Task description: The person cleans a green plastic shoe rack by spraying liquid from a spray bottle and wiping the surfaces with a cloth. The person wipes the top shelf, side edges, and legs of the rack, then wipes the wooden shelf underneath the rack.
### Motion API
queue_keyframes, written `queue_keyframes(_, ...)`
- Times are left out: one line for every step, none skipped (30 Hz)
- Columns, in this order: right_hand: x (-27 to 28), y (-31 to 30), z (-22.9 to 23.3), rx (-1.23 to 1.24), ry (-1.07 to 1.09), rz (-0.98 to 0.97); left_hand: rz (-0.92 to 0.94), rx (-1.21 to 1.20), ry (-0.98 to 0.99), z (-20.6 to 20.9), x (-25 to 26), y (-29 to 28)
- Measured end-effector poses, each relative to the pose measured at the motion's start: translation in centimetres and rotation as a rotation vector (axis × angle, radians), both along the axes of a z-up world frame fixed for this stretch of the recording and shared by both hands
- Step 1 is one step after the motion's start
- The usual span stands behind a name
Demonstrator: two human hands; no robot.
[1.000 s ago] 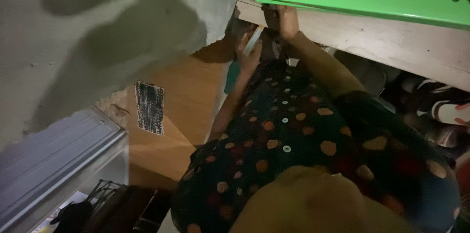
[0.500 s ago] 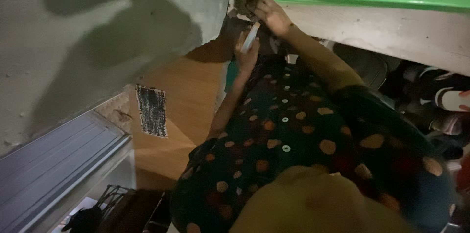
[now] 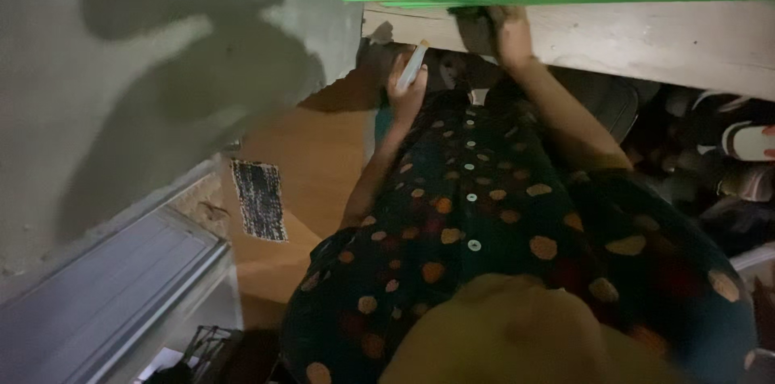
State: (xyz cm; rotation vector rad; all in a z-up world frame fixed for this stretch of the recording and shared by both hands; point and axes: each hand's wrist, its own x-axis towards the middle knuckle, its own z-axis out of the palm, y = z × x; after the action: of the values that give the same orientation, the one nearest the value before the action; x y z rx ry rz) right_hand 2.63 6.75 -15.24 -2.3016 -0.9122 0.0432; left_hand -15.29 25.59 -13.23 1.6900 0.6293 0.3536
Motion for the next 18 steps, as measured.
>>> queue_keyframes(-0.5, 0.7, -0.2, -0.018, -0.011, -0.040, -0.069, 0.102, -0.053, 0.6, 0.3, 0.0)
queue_keyframes(-0.9, 1.9, -0.6, 0.049, 0.026, -0.038, -0.100, 0.106, -0.052, 1.0, 0.7, 0.0)
queue_keyframes(-1.6, 3.2, -1.1, 0.117, 0.065, -0.036, -0.133, 0.110, -0.047, 1.4, 1.0, -0.1)
queue_keyframes(-2.1, 4.2, -1.6, 0.090, -0.050, 0.006, -0.165, 0.115, -0.043, 1.7, 1.2, -0.3)
queue_keyframes(-2.2, 5.1, -2.1, 0.067, -0.168, 0.049, -0.167, 0.164, 0.027, 1.8, 1.8, -0.4)
queue_keyframes(-2.1, 5.3, -2.6, 0.014, -0.095, 0.088, -0.168, 0.213, 0.098, 1.8, 2.5, -0.7)
queue_keyframes(-1.8, 5.5, -3.0, 0.011, -0.054, 0.098, -0.169, 0.262, 0.165, 1.6, 3.0, -0.8)
queue_keyframes(-1.4, 4.9, -3.2, 0.027, -0.009, 0.101, -0.193, 0.233, 0.147, 1.5, 3.1, -0.8)
queue_keyframes(-1.0, 3.9, -3.3, 0.057, 0.046, 0.080, -0.214, 0.200, 0.127, 1.4, 3.2, -1.1)
queue_keyframes(-0.7, 2.4, -3.4, 0.102, 0.103, 0.030, -0.235, 0.168, 0.107, 1.3, 3.3, -1.2)
queue_keyframes(-0.3, 0.8, -3.4, 0.139, 0.154, -0.020, -0.239, 0.181, 0.051, 1.0, 3.5, -1.3)
queue_keyframes(0.0, -1.1, -3.1, 0.184, 0.208, -0.080, -0.244, 0.193, -0.006, 0.7, 3.8, -1.4)
queue_keyframes(0.1, -3.0, -2.6, 0.206, 0.238, -0.145, -0.251, 0.204, -0.064, 0.5, 4.0, -1.6)
queue_keyframes(0.5, -5.0, -2.1, 0.238, 0.267, -0.211, -0.272, 0.183, -0.057, 0.3, 4.2, -1.7)
queue_keyframes(0.5, -7.0, -1.7, 0.251, 0.281, -0.263, -0.295, 0.159, -0.043, 0.0, 4.4, -2.1)
queue_keyframes(0.7, -8.5, -1.4, 0.105, 0.247, -0.284, -0.317, 0.135, -0.030, -0.4, 4.6, -2.4)
queue_keyframes(0.8, -9.9, -1.1, -0.039, 0.214, -0.303, -0.312, 0.150, -0.015, -0.5, 4.7, -2.7)
queue_keyframes(0.7, -10.6, -0.9, -0.182, 0.181, -0.321, -0.306, 0.166, -0.001, -0.5, 4.9, -3.0)
